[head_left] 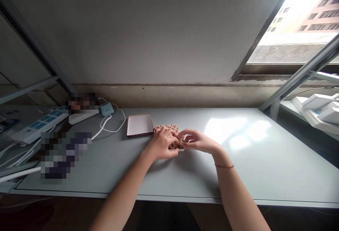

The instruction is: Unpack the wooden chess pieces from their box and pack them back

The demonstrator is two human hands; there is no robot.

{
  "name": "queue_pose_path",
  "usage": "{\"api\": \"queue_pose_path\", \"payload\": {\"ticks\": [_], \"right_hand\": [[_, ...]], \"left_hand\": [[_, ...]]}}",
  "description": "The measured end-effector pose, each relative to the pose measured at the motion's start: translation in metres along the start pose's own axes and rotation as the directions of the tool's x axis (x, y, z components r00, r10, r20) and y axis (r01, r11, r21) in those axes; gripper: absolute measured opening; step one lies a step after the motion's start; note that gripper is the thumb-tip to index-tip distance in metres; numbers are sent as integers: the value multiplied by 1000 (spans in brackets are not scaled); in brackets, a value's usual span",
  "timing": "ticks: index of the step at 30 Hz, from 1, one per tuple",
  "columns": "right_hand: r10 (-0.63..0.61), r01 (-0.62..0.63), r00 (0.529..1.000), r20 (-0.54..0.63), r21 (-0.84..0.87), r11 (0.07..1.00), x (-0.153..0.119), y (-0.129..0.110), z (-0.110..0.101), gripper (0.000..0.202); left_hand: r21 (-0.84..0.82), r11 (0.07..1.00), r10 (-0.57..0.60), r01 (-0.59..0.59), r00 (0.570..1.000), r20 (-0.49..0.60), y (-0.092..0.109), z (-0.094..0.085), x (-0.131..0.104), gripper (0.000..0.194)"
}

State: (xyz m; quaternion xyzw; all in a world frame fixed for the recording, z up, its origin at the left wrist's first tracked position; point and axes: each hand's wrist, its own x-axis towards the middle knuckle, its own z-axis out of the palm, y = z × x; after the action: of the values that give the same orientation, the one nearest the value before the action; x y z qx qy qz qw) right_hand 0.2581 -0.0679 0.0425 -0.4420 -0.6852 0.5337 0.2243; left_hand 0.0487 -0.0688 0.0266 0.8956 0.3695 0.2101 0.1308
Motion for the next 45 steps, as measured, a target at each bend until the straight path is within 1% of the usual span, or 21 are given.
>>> {"api": "queue_pose_path", "payload": {"ticks": [4, 6, 8, 12, 15, 17, 19, 21, 23, 24, 26, 28, 30, 32, 34, 35, 37, 39, 41, 43, 45], "right_hand": [[43, -43, 999, 1, -105, 994, 2, 0, 3, 22], [45, -44, 999, 8, -163, 986, 3, -1, 5, 18], [28, -28, 1000, -1, -229, 973, 3, -2, 7, 14], [-20, 7, 999, -38, -309, 951, 5, 1, 8, 10], [-64, 34, 993, -95, -290, 957, 6, 5, 7, 13], [-89, 45, 983, -162, -253, 966, 7, 7, 5, 20], [-105, 60, 970, -219, -203, 977, 7, 8, 3, 27], [-115, 79, 962, -248, -151, 985, 7, 9, 3, 30], [-132, 104, 951, -279, -113, 988, 9, 9, 4, 29], [-146, 120, 941, -306, -102, 988, 10, 10, 6, 28], [-178, 157, 908, -379, -86, 984, 12, 10, 10, 27], [-207, 204, 872, -444, -56, 977, 15, 10, 15, 27], [-218, 248, 862, -458, 6, 969, 17, 9, 21, 30], [-198, 262, 892, -406, 108, 959, 18, 6, 27, 40], [-159, 244, 929, -334, 228, 943, 18, 2, 32, 53], [-143, 236, 938, -316, 280, 931, 18, 0, 33, 58], [-123, 245, 931, -343, 339, 908, 17, -2, 35, 67], [-100, 262, 905, -414, 356, 897, 18, -2, 34, 73], [-59, 244, 888, -457, 358, 901, 20, -1, 33, 70], [-4, 186, 889, -457, 354, 916, 22, 0, 33, 62], [51, 114, 893, -447, 333, 936, 23, 0, 32, 55]], "left_hand": [[36, 995, -97, 98, 995, -26, -9, -13, -10, 31], [53, 991, -126, 125, 992, 17, -14, -15, -19, 46], [70, 987, -150, 146, 987, 55, -18, -13, -27, 52], [96, 975, -202, 199, 979, 24, -21, -6, -33, 47], [79, 978, -193, 193, 981, -10, -25, -7, -29, 53], [67, 970, -230, 235, 971, -67, -32, -11, -28, 46], [67, 934, -339, 351, 930, -143, -43, -17, -31, 33], [60, 892, -442, 448, 893, -88, -54, -23, -35, 29], [47, 870, -488, 491, 871, -57, -63, -29, -39, 22], [15, 872, -486, 490, 868, -100, -66, -32, -40, 20], [-135, 893, -450, 429, 853, -265, -66, -36, -40, 17], [-397, 875, -441, 276, 792, -422, -61, -37, -36, 14], [-688, 722, -492, 77, 755, -432, -52, -35, -32, 21], [-872, 484, -510, -75, 786, -351, -41, -30, -27, 29], [-954, 284, -501, -96, 833, -233, -31, -24, -23, 34], [-973, 215, -491, -82, 853, -181, -27, -21, -22, 36], [-989, 145, -469, -26, 879, -91, -21, -17, -20, 38], [-989, 143, -461, 42, 887, -29, -19, -16, -20, 46], [-974, 196, -506, 111, 863, -3, -23, -17, -20, 63], [-923, 319, -598, 217, 801, -18, -30, -17, -20, 78], [-793, 489, -664, 364, 744, -67, -37, -16, -21, 72]]}}
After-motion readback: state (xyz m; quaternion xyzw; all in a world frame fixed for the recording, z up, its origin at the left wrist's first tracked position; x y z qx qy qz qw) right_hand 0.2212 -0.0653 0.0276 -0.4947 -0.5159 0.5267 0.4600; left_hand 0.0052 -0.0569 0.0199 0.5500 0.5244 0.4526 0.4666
